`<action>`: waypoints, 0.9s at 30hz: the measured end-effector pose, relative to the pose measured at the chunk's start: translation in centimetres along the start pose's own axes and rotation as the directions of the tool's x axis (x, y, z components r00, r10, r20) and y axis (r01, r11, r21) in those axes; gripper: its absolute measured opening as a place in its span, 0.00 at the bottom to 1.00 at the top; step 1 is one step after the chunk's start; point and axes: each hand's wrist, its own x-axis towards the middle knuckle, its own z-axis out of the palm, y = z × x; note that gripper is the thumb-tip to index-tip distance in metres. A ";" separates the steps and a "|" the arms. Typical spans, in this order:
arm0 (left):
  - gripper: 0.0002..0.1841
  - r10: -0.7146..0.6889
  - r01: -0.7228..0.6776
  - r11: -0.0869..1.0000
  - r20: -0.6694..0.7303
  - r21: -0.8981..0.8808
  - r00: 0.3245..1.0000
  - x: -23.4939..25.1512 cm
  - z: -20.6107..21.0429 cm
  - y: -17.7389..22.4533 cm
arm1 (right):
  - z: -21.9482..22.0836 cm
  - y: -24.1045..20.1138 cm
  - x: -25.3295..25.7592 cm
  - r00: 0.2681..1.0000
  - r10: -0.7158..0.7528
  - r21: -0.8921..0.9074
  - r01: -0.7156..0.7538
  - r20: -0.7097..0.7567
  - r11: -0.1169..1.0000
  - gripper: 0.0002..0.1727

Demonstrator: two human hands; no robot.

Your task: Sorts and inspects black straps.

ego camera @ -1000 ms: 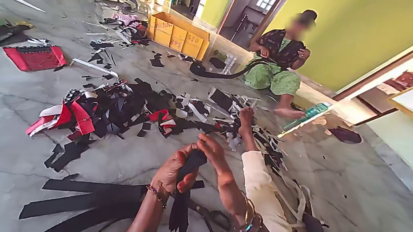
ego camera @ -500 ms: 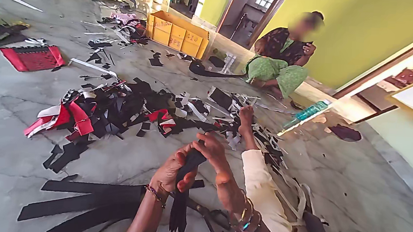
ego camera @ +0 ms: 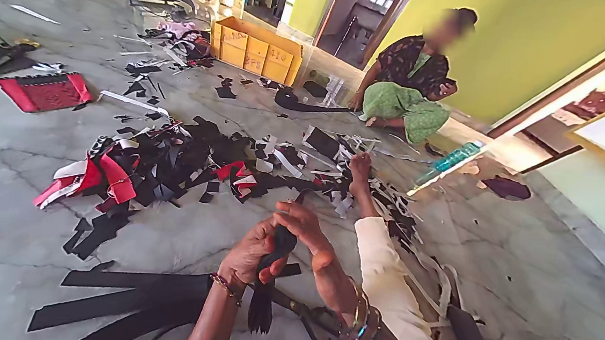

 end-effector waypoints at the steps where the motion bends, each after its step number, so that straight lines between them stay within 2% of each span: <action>1: 0.16 0.004 -0.004 1.000 -0.001 -0.003 1.000 0.1 0.0 -0.1 | 0.0 0.0 0.0 1.000 0.016 0.037 -0.015 -0.005 0.999 0.51; 5: 0.20 0.005 -0.004 0.999 0.032 -0.040 0.999 0.2 -0.1 0.5 | -0.6 0.9 -0.6 0.993 0.096 0.212 -0.080 -0.064 0.974 0.48; 12: 0.21 0.019 -0.018 1.000 0.048 -0.023 0.999 0.0 -0.3 0.6 | 0.8 0.4 -1.4 0.984 0.095 0.151 -0.072 -0.152 0.986 0.24; 16: 0.18 0.027 -0.029 0.999 0.056 0.043 0.998 0.2 0.0 0.9 | 1.3 0.2 -1.3 0.982 0.064 0.117 -0.044 -0.178 0.992 0.22; 20: 0.13 0.003 -0.006 0.993 0.024 0.122 1.000 -0.1 0.3 0.7 | 1.5 -0.2 -1.6 0.980 0.097 0.161 -0.070 -0.172 0.985 0.19; 27: 0.14 -0.030 0.018 0.988 0.072 0.153 0.997 -0.2 0.0 1.2 | 2.0 0.0 -1.6 0.985 0.077 0.130 -0.058 -0.153 0.990 0.16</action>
